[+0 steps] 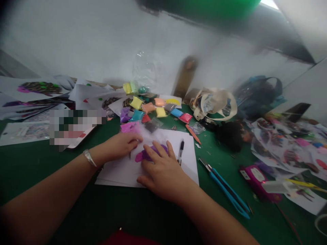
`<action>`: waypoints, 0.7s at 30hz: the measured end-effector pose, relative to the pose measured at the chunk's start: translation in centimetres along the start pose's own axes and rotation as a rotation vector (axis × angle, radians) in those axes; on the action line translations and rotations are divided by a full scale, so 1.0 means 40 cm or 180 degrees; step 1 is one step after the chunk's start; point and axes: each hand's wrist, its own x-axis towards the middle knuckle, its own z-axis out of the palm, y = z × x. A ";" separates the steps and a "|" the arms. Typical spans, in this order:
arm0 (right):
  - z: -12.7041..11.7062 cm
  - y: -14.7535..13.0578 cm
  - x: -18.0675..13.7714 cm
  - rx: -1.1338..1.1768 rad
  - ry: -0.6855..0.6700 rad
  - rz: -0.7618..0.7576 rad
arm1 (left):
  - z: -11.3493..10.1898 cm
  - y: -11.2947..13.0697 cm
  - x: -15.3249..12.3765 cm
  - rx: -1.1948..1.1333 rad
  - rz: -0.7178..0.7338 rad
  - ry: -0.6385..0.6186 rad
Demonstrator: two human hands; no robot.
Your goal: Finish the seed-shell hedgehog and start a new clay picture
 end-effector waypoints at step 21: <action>0.020 0.038 0.017 0.0225 0.0733 -0.0061 | 0.021 -0.006 -0.007 0.0314 0.0775 -0.0037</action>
